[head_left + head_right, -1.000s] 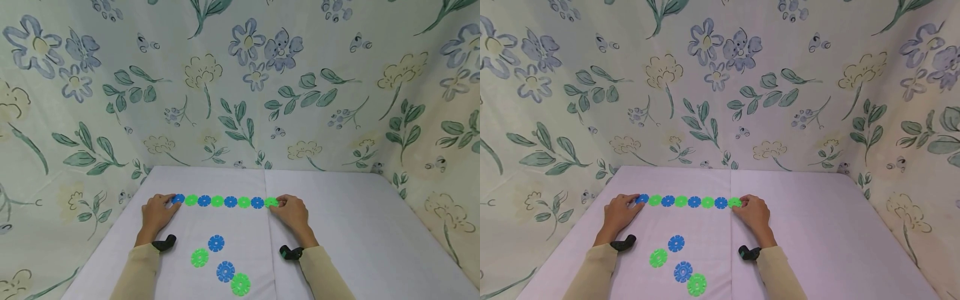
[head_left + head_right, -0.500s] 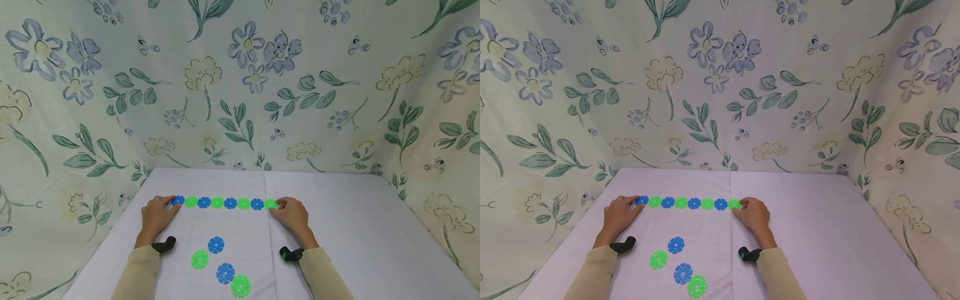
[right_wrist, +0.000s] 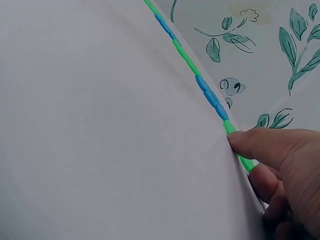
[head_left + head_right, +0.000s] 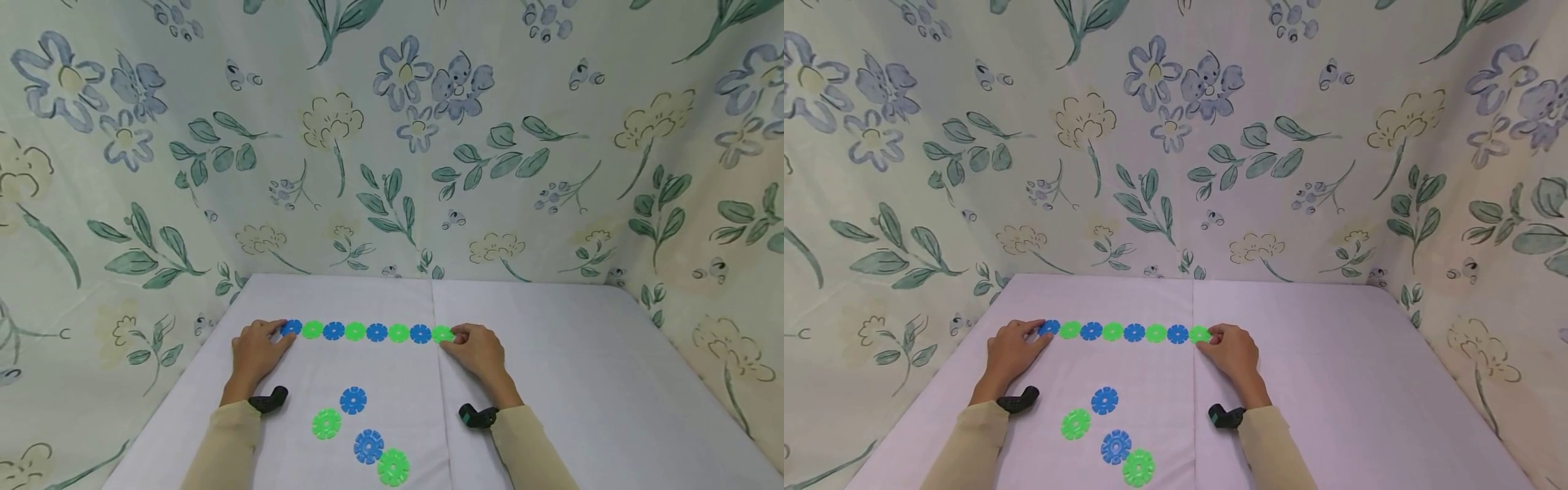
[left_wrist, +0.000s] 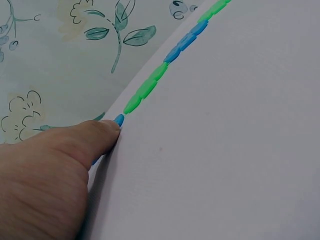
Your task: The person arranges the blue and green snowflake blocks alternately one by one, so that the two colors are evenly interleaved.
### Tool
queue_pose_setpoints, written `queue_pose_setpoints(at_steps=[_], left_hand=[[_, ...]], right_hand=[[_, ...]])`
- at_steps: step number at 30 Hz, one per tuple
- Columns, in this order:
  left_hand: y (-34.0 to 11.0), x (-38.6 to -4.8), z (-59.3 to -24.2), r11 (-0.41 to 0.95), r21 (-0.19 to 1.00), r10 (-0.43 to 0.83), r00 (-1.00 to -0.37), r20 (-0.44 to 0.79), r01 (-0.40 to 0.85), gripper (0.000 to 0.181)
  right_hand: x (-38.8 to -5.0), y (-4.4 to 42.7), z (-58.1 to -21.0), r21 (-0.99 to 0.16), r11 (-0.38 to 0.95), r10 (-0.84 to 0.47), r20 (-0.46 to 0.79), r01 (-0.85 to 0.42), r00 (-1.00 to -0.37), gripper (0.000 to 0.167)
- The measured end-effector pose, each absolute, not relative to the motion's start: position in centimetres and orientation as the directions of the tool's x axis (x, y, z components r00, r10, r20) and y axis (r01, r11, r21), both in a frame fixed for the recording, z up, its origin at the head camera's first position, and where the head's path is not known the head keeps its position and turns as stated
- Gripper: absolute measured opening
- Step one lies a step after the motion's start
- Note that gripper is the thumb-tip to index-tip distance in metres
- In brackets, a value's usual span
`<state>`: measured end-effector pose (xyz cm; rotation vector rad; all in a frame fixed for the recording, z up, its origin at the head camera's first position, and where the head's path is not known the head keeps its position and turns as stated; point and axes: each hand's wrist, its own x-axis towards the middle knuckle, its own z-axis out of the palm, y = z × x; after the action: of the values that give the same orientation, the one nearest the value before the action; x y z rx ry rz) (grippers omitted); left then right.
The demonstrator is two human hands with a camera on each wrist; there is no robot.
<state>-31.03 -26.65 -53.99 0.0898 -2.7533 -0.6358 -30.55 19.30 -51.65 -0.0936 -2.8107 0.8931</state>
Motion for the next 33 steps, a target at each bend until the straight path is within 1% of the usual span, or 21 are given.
queue_pose_setpoints(at_steps=[10, 22, 29, 33], left_hand=[[-26.6, -30.8, -53.9, 0.897, 0.442, -0.134, -0.951, 0.277, 0.003, 0.051], [-26.5, -30.8, -53.6, 0.897, 0.441, -0.127, -0.951, 0.281, 0.011, 0.051], [-26.5, -31.0, -53.7, 0.905, 0.426, -0.124, -0.953, 0.278, 0.007, 0.052], [-26.5, -30.8, -53.8, 0.903, 0.429, -0.135, -0.951, 0.276, -0.004, 0.052]], right_hand=[[-30.4, 19.4, -51.5, -0.595, 0.804, 0.107, 0.13, 0.008, -0.986, 0.048], [-30.2, 19.4, -51.3, -0.592, 0.806, 0.111, 0.143, 0.005, -0.984, 0.053], [-30.2, 19.4, -50.6, -0.603, 0.798, 0.126, 0.133, 0.02, -0.983, 0.05], [-30.1, 19.1, -49.8, -0.596, 0.803, 0.101, 0.131, 0.003, -0.986, 0.051]])
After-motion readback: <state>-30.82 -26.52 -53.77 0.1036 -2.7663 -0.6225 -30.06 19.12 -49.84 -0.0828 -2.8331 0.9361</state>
